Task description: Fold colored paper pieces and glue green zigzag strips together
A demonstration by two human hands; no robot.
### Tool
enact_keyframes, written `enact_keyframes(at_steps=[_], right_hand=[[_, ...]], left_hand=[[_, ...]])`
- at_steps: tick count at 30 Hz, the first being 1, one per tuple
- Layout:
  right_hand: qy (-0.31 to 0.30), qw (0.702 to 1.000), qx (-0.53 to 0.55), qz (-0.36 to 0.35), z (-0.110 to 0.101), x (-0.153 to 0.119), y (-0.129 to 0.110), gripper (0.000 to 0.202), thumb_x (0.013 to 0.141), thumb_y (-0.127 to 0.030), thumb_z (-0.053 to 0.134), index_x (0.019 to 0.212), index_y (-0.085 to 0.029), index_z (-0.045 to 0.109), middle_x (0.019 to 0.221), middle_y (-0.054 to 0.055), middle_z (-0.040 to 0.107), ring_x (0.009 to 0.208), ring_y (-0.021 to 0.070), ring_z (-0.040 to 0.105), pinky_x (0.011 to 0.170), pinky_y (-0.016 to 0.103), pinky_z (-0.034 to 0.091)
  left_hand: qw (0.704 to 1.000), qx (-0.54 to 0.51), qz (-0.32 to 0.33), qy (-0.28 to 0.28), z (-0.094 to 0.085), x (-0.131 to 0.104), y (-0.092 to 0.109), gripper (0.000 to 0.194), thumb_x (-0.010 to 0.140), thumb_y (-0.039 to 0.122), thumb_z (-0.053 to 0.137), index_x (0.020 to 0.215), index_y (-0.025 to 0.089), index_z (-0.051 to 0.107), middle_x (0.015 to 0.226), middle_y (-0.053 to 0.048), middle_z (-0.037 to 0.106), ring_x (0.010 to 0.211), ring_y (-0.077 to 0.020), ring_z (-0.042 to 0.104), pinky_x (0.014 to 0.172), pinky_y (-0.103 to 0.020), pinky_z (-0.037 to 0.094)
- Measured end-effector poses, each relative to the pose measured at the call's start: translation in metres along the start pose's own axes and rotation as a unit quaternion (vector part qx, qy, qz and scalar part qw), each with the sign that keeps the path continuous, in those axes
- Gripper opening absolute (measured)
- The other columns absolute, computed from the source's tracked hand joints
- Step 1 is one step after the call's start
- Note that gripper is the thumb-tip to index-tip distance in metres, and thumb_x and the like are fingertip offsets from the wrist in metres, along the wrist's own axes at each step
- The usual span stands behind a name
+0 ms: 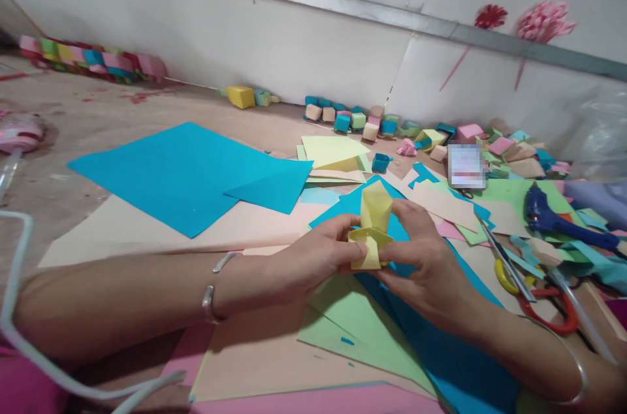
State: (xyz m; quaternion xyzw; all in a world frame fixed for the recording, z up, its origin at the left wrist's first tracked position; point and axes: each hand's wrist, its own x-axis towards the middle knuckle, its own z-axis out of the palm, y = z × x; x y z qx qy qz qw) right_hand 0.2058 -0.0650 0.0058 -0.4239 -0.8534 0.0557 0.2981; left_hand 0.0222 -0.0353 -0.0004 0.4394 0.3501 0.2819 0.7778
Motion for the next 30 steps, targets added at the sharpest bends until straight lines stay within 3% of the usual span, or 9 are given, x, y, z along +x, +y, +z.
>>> enact_keyframes(at_steps=[3, 7, 13, 20, 25, 28, 30], right_hand=[[-0.011, 1.0, -0.02, -0.01, 0.002, 0.0, 0.001, 0.015, 0.084, -0.022, 0.067, 0.071, -0.025, 0.074, 0.126, 0.009, 0.055, 0.121, 0.0327, 0.048, 0.096, 0.054, 0.045], [-0.006, 0.998, -0.048, -0.037, 0.006, -0.002, 0.002, 0.011, 0.081, -0.019, 0.07, 0.072, -0.026, 0.071, 0.128, 0.008, 0.055, 0.121, 0.0325, 0.049, 0.093, 0.056, 0.049], [0.028, 0.993, -0.085, -0.073, 0.014, -0.007, 0.004, 0.005, 0.085, -0.018, 0.063, 0.084, -0.019, 0.058, 0.136, 0.019, 0.051, 0.123, 0.0337, 0.051, 0.093, 0.055, 0.052], [0.052, 0.988, -0.089, -0.112, 0.015, -0.007, 0.0, 0.011, 0.089, -0.014, 0.059, 0.095, -0.019, 0.05, 0.136, 0.022, 0.053, 0.124, 0.0308, 0.055, 0.094, 0.049, 0.054], [0.072, 0.981, -0.123, -0.131, 0.014, -0.007, 0.0, 0.016, 0.089, -0.017, 0.061, 0.102, -0.015, 0.052, 0.136, 0.027, 0.053, 0.126, 0.034, 0.053, 0.095, 0.051, 0.053], [0.069, 0.978, -0.143, -0.138, 0.014, -0.011, 0.001, 0.026, 0.087, -0.012, 0.062, 0.111, -0.018, 0.056, 0.144, 0.022, 0.048, 0.13, 0.0338, 0.05, 0.096, 0.051, 0.052], [0.07, 0.976, -0.15, -0.143, 0.015, -0.012, 0.003, 0.024, 0.086, -0.01, 0.061, 0.108, -0.022, 0.061, 0.149, 0.016, 0.043, 0.133, 0.0335, 0.046, 0.099, 0.052, 0.051]], left_hand=[[1.0, 0.022, -0.002, 0.003, -0.003, 0.002, -0.004, 0.043, 0.071, 0.019, 0.067, 0.112, 0.014, 0.057, 0.102, -0.008, 0.062, 0.094, -0.0212, 0.059, 0.078, -0.032, 0.046], [0.999, 0.041, 0.003, -0.003, -0.005, 0.004, -0.007, 0.036, 0.073, 0.017, 0.065, 0.109, 0.015, 0.058, 0.098, -0.006, 0.063, 0.089, -0.0185, 0.061, 0.077, -0.031, 0.048], [0.997, 0.064, 0.03, 0.031, -0.005, 0.004, -0.002, 0.03, 0.075, 0.014, 0.061, 0.105, 0.015, 0.059, 0.093, -0.005, 0.065, 0.084, -0.0174, 0.062, 0.071, -0.028, 0.049], [0.99, 0.131, 0.038, 0.043, -0.007, 0.005, 0.001, 0.027, 0.067, 0.007, 0.054, 0.092, 0.014, 0.063, 0.09, -0.005, 0.067, 0.079, -0.018, 0.062, 0.07, -0.029, 0.049], [0.983, 0.158, 0.069, 0.06, -0.003, 0.003, 0.007, 0.027, 0.062, 0.005, 0.052, 0.086, 0.014, 0.061, 0.087, -0.004, 0.066, 0.077, -0.017, 0.059, 0.07, -0.029, 0.048], [0.982, 0.166, 0.078, 0.048, -0.004, 0.002, 0.009, 0.026, 0.063, 0.007, 0.054, 0.086, 0.014, 0.061, 0.086, -0.004, 0.065, 0.077, -0.017, 0.057, 0.07, -0.028, 0.047], [0.981, 0.168, 0.079, 0.048, -0.006, 0.003, 0.007, 0.024, 0.064, 0.01, 0.057, 0.088, 0.014, 0.06, 0.087, -0.005, 0.064, 0.079, -0.0181, 0.057, 0.069, -0.028, 0.046]])
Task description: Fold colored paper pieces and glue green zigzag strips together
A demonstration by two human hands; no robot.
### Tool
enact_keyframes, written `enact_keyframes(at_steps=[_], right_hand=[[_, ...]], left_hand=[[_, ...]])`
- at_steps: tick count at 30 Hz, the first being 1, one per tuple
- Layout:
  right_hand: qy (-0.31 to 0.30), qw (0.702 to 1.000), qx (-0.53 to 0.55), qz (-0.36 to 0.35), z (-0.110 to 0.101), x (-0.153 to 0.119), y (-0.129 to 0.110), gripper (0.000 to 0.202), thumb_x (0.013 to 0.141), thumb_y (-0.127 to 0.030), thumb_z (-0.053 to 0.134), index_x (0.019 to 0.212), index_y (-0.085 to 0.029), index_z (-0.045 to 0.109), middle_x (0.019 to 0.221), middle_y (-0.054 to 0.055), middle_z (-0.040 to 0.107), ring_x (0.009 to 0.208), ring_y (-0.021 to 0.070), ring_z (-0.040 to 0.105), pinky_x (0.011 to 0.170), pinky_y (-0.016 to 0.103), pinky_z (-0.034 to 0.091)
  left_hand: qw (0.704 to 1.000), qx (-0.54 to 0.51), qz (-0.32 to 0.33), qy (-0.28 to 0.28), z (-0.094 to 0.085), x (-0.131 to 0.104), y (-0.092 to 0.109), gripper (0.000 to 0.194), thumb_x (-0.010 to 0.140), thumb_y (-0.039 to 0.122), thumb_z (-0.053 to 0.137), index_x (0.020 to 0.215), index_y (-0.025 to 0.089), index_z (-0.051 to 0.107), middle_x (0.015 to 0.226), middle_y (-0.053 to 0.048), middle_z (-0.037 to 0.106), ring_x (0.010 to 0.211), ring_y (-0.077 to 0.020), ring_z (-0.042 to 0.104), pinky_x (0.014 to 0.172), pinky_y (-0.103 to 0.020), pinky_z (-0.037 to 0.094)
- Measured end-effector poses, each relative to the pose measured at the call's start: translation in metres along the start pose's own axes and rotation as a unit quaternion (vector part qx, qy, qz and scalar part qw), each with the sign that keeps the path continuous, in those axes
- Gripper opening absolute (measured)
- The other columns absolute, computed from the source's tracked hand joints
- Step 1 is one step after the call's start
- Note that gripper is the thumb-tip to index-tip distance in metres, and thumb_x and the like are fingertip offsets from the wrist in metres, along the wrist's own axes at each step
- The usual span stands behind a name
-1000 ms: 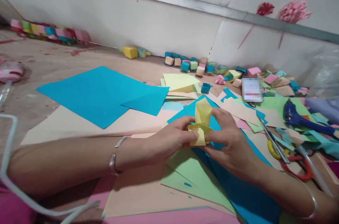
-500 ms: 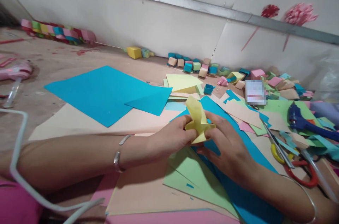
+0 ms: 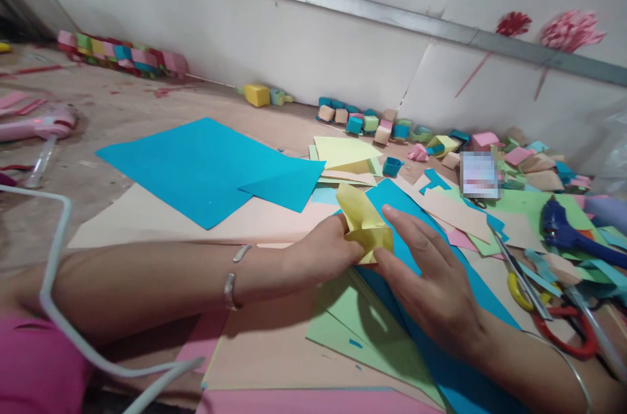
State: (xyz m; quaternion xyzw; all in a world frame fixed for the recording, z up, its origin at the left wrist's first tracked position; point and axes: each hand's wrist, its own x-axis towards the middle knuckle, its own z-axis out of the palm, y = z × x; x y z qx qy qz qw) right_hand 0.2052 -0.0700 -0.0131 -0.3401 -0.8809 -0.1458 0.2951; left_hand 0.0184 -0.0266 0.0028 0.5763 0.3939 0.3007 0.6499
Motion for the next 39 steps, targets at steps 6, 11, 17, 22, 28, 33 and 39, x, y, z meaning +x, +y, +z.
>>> enact_keyframes(at_steps=[6, 11, 17, 22, 28, 33, 39], right_hand=[[0.011, 1.0, 0.008, 0.022, 0.005, 0.004, 0.002, 0.015, 0.086, -0.007, 0.061, 0.088, -0.019, 0.069, 0.144, 0.015, 0.045, 0.127, 0.0328, 0.047, 0.097, 0.052, 0.05], [0.045, 0.996, 0.029, 0.073, 0.005, 0.01, 0.003, 0.018, 0.087, -0.01, 0.061, 0.079, -0.023, 0.071, 0.135, 0.011, 0.05, 0.119, 0.0304, 0.051, 0.091, 0.049, 0.051], [0.068, 0.993, 0.052, 0.086, 0.006, 0.006, 0.007, 0.017, 0.087, -0.01, 0.062, 0.095, -0.023, 0.067, 0.104, 0.007, 0.067, 0.097, 0.0232, 0.062, 0.084, 0.042, 0.052], [0.059, 0.99, 0.091, 0.094, 0.005, 0.007, 0.008, 0.035, 0.088, -0.018, 0.061, 0.121, -0.023, 0.053, 0.111, 0.009, 0.067, 0.108, 0.0259, 0.061, 0.093, 0.046, 0.049], [0.032, 0.983, 0.101, 0.152, 0.007, 0.006, 0.011, 0.039, 0.086, -0.025, 0.062, 0.123, -0.022, 0.048, 0.111, 0.011, 0.064, 0.104, 0.0271, 0.06, 0.089, 0.045, 0.051], [0.018, 0.97, 0.139, 0.197, 0.007, 0.005, 0.013, 0.023, 0.083, -0.019, 0.06, 0.105, -0.022, 0.053, 0.106, 0.009, 0.062, 0.101, 0.0257, 0.059, 0.086, 0.042, 0.051], [0.027, 0.97, 0.154, 0.188, 0.005, 0.006, 0.011, 0.023, 0.082, -0.01, 0.057, 0.102, -0.022, 0.055, 0.106, 0.009, 0.058, 0.104, 0.0252, 0.056, 0.088, 0.042, 0.05]], left_hand=[[0.998, -0.045, -0.033, -0.002, 0.002, 0.0, -0.004, 0.022, 0.072, 0.016, 0.059, 0.093, 0.014, 0.057, 0.086, -0.004, 0.059, 0.076, -0.0158, 0.055, 0.065, -0.027, 0.043], [0.997, -0.069, -0.039, -0.026, 0.003, 0.001, -0.005, 0.036, 0.072, 0.025, 0.066, 0.104, 0.014, 0.055, 0.088, -0.005, 0.06, 0.08, -0.0174, 0.055, 0.071, -0.03, 0.042], [0.997, -0.068, -0.018, -0.018, 0.0, 0.004, -0.009, 0.039, 0.073, 0.029, 0.068, 0.106, 0.015, 0.054, 0.091, -0.003, 0.056, 0.083, -0.0177, 0.052, 0.07, -0.03, 0.04], [0.995, -0.062, 0.028, -0.066, -0.005, 0.004, -0.011, 0.043, 0.071, 0.026, 0.072, 0.109, 0.016, 0.055, 0.094, -0.005, 0.059, 0.09, -0.0199, 0.054, 0.074, -0.03, 0.042], [0.991, -0.045, 0.072, -0.1, -0.011, 0.009, -0.013, 0.048, 0.076, 0.034, 0.073, 0.117, 0.016, 0.056, 0.105, -0.009, 0.061, 0.097, -0.0219, 0.054, 0.079, -0.031, 0.044], [0.99, -0.074, 0.064, -0.097, -0.008, 0.009, -0.009, 0.042, 0.082, 0.045, 0.068, 0.113, 0.017, 0.058, 0.103, -0.008, 0.059, 0.088, -0.0181, 0.054, 0.068, -0.027, 0.043], [0.994, -0.105, -0.009, -0.041, -0.004, 0.006, -0.005, 0.032, 0.091, 0.046, 0.057, 0.103, 0.017, 0.06, 0.091, -0.004, 0.057, 0.074, -0.0124, 0.052, 0.06, -0.023, 0.043]])
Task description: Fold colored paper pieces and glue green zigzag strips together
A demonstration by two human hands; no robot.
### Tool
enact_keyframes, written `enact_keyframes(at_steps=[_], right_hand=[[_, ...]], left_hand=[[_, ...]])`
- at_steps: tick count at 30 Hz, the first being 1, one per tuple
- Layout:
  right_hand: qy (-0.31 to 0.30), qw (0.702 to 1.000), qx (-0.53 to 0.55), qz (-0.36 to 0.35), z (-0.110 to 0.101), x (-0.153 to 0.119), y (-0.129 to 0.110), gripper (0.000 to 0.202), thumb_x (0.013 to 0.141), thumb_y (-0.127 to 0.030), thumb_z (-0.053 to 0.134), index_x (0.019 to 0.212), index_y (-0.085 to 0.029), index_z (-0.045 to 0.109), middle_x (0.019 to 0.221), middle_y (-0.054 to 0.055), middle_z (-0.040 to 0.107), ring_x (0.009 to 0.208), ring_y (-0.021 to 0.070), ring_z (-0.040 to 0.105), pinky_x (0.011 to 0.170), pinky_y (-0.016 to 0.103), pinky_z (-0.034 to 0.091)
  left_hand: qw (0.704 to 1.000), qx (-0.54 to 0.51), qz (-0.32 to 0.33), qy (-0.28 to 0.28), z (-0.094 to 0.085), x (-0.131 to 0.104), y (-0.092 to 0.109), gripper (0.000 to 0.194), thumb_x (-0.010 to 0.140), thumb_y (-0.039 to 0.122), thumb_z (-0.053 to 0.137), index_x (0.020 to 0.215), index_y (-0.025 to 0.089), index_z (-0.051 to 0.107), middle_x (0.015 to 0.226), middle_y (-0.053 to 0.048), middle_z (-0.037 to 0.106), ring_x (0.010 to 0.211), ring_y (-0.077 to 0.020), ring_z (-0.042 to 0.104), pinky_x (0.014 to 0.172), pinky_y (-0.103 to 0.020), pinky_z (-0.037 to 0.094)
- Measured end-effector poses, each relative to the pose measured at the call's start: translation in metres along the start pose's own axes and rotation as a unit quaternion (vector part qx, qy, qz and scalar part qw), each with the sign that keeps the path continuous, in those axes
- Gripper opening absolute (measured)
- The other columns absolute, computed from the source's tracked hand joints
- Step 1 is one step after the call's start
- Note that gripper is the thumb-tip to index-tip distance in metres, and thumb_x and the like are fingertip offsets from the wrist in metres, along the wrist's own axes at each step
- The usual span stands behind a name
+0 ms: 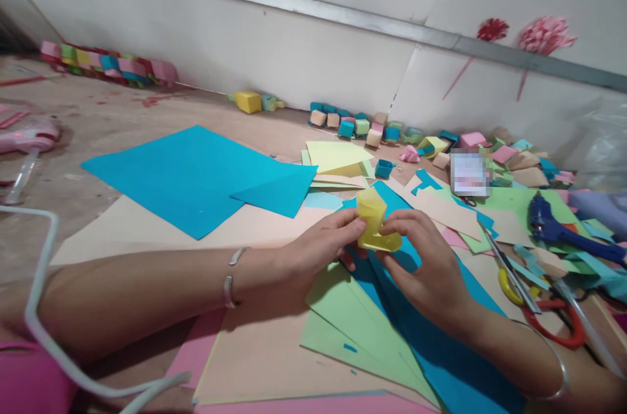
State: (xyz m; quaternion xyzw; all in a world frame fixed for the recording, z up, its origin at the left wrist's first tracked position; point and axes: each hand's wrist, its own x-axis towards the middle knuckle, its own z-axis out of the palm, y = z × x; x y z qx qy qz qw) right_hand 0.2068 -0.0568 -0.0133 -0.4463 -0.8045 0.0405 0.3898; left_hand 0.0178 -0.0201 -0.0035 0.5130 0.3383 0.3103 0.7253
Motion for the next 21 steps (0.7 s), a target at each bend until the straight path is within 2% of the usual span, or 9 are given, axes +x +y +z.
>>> enact_keyframes(at_steps=[5, 10, 12, 14, 17, 21], right_hand=[[-0.008, 1.0, -0.003, -0.01, 0.0, 0.0, -0.001, 0.028, 0.083, -0.008, 0.056, 0.108, -0.021, 0.061, 0.108, 0.01, 0.055, 0.105, 0.0251, 0.056, 0.087, 0.043, 0.051], [-0.023, 1.0, -0.009, -0.02, 0.0, 0.0, 0.001, 0.032, 0.087, -0.016, 0.059, 0.118, -0.022, 0.064, 0.132, 0.014, 0.048, 0.121, 0.0302, 0.05, 0.089, 0.045, 0.053], [-0.037, 0.999, 0.004, -0.036, 0.0, 0.0, 0.002, 0.031, 0.089, -0.016, 0.058, 0.119, -0.02, 0.064, 0.135, 0.015, 0.048, 0.121, 0.0286, 0.052, 0.091, 0.043, 0.053], [-0.042, 0.998, 0.014, -0.052, 0.001, 0.0, 0.003, 0.03, 0.091, -0.015, 0.056, 0.12, -0.02, 0.063, 0.129, 0.013, 0.055, 0.115, 0.0248, 0.057, 0.092, 0.04, 0.054], [-0.017, 0.998, 0.008, -0.057, 0.0, 0.001, 0.004, 0.026, 0.092, -0.016, 0.056, 0.117, -0.021, 0.064, 0.12, 0.011, 0.062, 0.11, 0.0218, 0.06, 0.091, 0.037, 0.054], [0.017, 0.998, -0.006, -0.059, -0.002, 0.002, 0.005, 0.024, 0.091, -0.014, 0.058, 0.114, -0.02, 0.065, 0.116, 0.01, 0.065, 0.108, 0.021, 0.062, 0.091, 0.036, 0.053]], left_hand=[[1.0, -0.015, -0.005, -0.024, -0.004, 0.004, -0.004, 0.045, 0.082, 0.045, 0.071, 0.116, 0.018, 0.06, 0.096, -0.006, 0.06, 0.074, -0.0118, 0.056, 0.058, -0.02, 0.045], [1.0, -0.002, 0.01, -0.02, -0.007, 0.006, -0.01, 0.055, 0.08, 0.053, 0.07, 0.122, 0.017, 0.063, 0.094, -0.007, 0.064, 0.07, -0.0123, 0.058, 0.056, -0.022, 0.048], [1.0, 0.015, 0.014, -0.016, -0.006, 0.005, -0.011, 0.053, 0.082, 0.053, 0.068, 0.12, 0.017, 0.065, 0.088, -0.007, 0.063, 0.069, -0.013, 0.058, 0.053, -0.021, 0.048], [0.999, 0.026, 0.015, -0.016, -0.005, 0.003, -0.009, 0.046, 0.085, 0.051, 0.066, 0.115, 0.016, 0.067, 0.083, -0.006, 0.062, 0.07, -0.0139, 0.058, 0.052, -0.02, 0.048], [1.0, 0.006, 0.017, -0.002, -0.003, 0.001, -0.005, 0.038, 0.092, 0.049, 0.055, 0.107, 0.016, 0.068, 0.078, -0.004, 0.06, 0.063, -0.0126, 0.058, 0.05, -0.021, 0.048], [1.0, -0.012, 0.012, 0.025, -0.002, 0.002, -0.003, 0.026, 0.09, 0.032, 0.06, 0.111, 0.018, 0.066, 0.078, -0.003, 0.062, 0.06, -0.0101, 0.058, 0.052, -0.02, 0.048]])
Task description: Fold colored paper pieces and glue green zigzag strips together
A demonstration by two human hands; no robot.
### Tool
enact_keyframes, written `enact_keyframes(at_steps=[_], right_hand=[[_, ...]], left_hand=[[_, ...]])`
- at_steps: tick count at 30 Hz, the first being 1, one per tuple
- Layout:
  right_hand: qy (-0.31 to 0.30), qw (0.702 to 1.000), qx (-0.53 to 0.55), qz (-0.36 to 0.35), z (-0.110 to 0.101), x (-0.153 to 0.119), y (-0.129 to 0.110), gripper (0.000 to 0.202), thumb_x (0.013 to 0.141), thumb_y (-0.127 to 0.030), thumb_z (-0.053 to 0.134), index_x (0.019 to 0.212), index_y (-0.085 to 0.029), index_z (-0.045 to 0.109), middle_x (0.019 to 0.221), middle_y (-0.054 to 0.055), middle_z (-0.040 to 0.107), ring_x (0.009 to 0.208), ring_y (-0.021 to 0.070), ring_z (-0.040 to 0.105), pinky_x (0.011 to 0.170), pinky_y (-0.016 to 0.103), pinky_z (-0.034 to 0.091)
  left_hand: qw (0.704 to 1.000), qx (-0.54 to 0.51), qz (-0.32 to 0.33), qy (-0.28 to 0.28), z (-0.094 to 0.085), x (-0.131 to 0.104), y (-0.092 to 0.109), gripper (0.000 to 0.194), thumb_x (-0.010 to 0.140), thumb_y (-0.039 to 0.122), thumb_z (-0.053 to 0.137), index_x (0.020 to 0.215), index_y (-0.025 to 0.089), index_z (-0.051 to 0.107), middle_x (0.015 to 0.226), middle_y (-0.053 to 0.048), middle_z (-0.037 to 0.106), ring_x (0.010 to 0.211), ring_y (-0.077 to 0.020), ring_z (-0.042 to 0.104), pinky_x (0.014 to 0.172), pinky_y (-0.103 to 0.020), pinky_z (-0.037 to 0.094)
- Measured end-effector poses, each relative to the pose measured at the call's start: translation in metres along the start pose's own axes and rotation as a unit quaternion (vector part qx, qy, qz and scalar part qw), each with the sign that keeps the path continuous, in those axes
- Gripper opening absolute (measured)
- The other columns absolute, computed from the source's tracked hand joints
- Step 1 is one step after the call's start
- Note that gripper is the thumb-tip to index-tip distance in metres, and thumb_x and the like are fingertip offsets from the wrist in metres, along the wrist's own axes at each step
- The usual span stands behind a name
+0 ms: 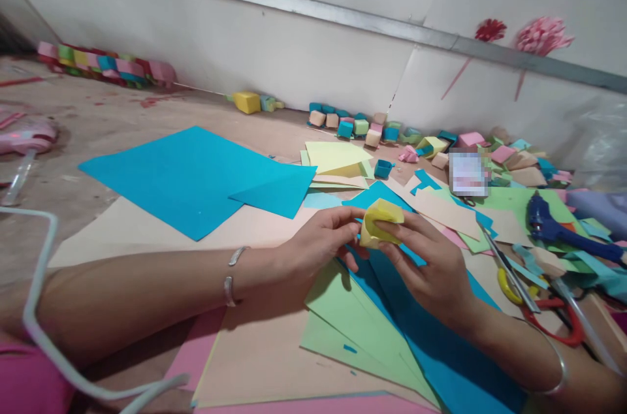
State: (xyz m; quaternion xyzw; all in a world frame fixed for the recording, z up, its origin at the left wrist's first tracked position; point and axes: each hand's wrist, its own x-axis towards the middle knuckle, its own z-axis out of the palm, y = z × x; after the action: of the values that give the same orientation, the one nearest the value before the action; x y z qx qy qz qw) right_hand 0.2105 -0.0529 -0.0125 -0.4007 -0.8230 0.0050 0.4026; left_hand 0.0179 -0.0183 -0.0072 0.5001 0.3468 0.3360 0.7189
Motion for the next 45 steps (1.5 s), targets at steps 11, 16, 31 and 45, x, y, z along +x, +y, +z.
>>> enact_keyframes(at_steps=[11, 16, 31, 45], right_hand=[[0.01, 0.999, -0.015, -0.042, -0.002, 0.001, -0.008, 0.024, 0.09, -0.012, 0.06, 0.113, -0.016, 0.065, 0.108, 0.011, 0.066, 0.1, 0.0224, 0.059, 0.088, 0.039, 0.051], [0.02, 0.996, 0.009, -0.085, -0.001, 0.004, -0.014, 0.029, 0.089, -0.008, 0.059, 0.117, -0.015, 0.064, 0.111, 0.012, 0.065, 0.103, 0.0233, 0.058, 0.087, 0.038, 0.051], [0.016, 0.991, -0.085, -0.105, -0.002, 0.001, -0.014, 0.021, 0.087, -0.01, 0.06, 0.108, -0.016, 0.06, 0.117, 0.014, 0.066, 0.101, 0.0269, 0.06, 0.083, 0.045, 0.051], [-0.018, 0.985, -0.154, -0.082, -0.002, 0.001, -0.014, 0.015, 0.091, -0.021, 0.058, 0.101, -0.019, 0.068, 0.132, 0.017, 0.055, 0.114, 0.0313, 0.052, 0.089, 0.051, 0.05]], left_hand=[[0.995, -0.073, -0.02, 0.061, -0.002, 0.002, 0.0, 0.014, 0.08, 0.026, 0.072, 0.086, 0.013, 0.071, 0.085, -0.007, 0.067, 0.072, -0.0127, 0.06, 0.06, -0.022, 0.044], [0.958, -0.26, -0.087, -0.086, -0.002, 0.003, -0.006, 0.032, 0.093, 0.041, 0.055, 0.102, 0.013, 0.069, 0.105, -0.012, 0.067, 0.094, -0.0217, 0.063, 0.086, -0.036, 0.049], [0.96, -0.209, -0.107, -0.155, 0.005, -0.006, 0.009, 0.033, 0.096, 0.036, 0.052, 0.124, 0.021, 0.06, 0.115, -0.011, 0.061, 0.101, -0.0239, 0.061, 0.087, -0.04, 0.051], [0.966, -0.204, -0.1, -0.126, 0.001, -0.002, -0.002, 0.029, 0.093, 0.034, 0.056, 0.118, 0.02, 0.062, 0.108, -0.01, 0.064, 0.094, -0.0213, 0.064, 0.086, -0.037, 0.051]])
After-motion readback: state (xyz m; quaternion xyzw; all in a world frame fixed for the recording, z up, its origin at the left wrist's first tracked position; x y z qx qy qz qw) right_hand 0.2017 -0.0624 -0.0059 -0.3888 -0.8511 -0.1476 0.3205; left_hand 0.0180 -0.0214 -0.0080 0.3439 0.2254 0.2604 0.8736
